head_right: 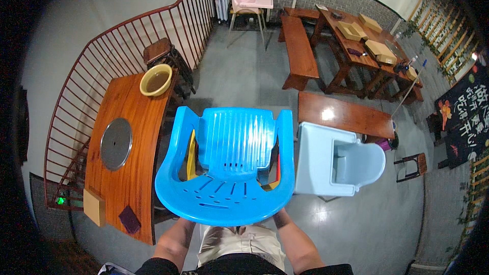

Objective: The person wipes a yellow plastic chair with a purple cloth, then stacks it with other chairs. They move a basin and a pink chair, then return to stack more chairs. Finally, they carry the basin to a sink and rinse the cloth.

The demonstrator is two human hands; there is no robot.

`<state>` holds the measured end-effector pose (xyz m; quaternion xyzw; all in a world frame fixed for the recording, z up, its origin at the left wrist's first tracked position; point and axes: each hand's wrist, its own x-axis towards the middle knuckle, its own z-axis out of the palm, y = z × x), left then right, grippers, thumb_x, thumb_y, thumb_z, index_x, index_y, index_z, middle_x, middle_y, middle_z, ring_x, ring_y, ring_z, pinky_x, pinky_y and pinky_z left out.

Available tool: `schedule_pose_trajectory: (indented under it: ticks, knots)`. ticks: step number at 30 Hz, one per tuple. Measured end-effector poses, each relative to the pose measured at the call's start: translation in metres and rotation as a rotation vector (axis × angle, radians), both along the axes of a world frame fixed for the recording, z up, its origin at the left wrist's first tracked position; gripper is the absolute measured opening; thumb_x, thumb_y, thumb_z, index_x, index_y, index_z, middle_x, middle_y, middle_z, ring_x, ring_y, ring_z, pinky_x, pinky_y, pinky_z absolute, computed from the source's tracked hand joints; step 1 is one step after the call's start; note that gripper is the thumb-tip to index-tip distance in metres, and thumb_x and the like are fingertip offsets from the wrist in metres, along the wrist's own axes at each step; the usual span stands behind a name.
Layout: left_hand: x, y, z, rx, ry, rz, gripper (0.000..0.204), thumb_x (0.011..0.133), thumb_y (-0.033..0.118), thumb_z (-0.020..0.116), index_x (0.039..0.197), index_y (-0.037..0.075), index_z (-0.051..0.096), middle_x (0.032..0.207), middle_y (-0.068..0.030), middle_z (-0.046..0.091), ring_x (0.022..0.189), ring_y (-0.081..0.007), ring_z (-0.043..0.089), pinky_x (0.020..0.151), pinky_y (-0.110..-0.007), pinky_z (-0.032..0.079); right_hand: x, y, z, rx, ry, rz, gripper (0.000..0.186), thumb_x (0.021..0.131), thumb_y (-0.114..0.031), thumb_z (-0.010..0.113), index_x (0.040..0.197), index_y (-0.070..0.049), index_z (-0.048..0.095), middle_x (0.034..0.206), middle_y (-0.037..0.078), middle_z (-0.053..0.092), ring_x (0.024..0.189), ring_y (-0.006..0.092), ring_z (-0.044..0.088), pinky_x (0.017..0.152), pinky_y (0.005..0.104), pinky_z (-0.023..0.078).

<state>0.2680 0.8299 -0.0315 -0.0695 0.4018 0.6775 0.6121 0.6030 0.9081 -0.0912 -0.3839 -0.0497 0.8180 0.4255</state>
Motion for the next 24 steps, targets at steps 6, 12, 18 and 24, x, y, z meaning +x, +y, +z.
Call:
schedule_pose_trajectory:
  ticks: [6,12,18,24]
  knots:
    - [-0.058,0.155,0.018,0.054,0.044,0.009,0.06,0.096,0.038,0.064,0.145,0.011,0.042,0.141,-0.0089,0.052,0.129,-0.024,0.051,0.106,-0.043,0.044,-0.058,0.13,0.007,0.022,0.029,0.005,0.042,0.103,-0.035,0.053,0.138,-0.012,0.049,0.131,0.01,0.061,0.114,0.0269,0.062,0.098,0.0461,0.053]
    - [-0.107,0.296,0.015,0.057,0.031,-0.007,0.059,0.096,0.037,0.064,0.144,0.011,0.043,0.14,-0.0086,0.053,0.128,-0.0236,0.052,0.106,-0.042,0.044,-0.113,0.263,0.007,0.027,0.031,-0.016,0.042,0.103,-0.035,0.053,0.138,-0.012,0.049,0.131,0.01,0.06,0.114,0.0269,0.062,0.098,0.0462,0.053]
    - [-0.155,0.423,0.012,0.031,0.027,-0.017,0.058,0.095,0.036,0.065,0.143,0.011,0.044,0.139,-0.0083,0.054,0.127,-0.0232,0.052,0.105,-0.042,0.045,-0.175,0.408,0.009,0.06,0.064,-0.041,0.042,0.103,-0.036,0.053,0.138,-0.012,0.049,0.131,0.01,0.06,0.114,0.027,0.062,0.098,0.0463,0.053]
    - [-0.201,0.543,0.013,0.031,0.057,0.001,0.057,0.095,0.035,0.066,0.143,0.01,0.045,0.139,-0.008,0.054,0.126,-0.0227,0.053,0.104,-0.042,0.045,-0.223,0.542,0.007,0.108,0.105,-0.047,0.043,0.103,-0.036,0.053,0.138,-0.012,0.049,0.132,0.01,0.06,0.115,0.0271,0.061,0.098,0.0464,0.053]
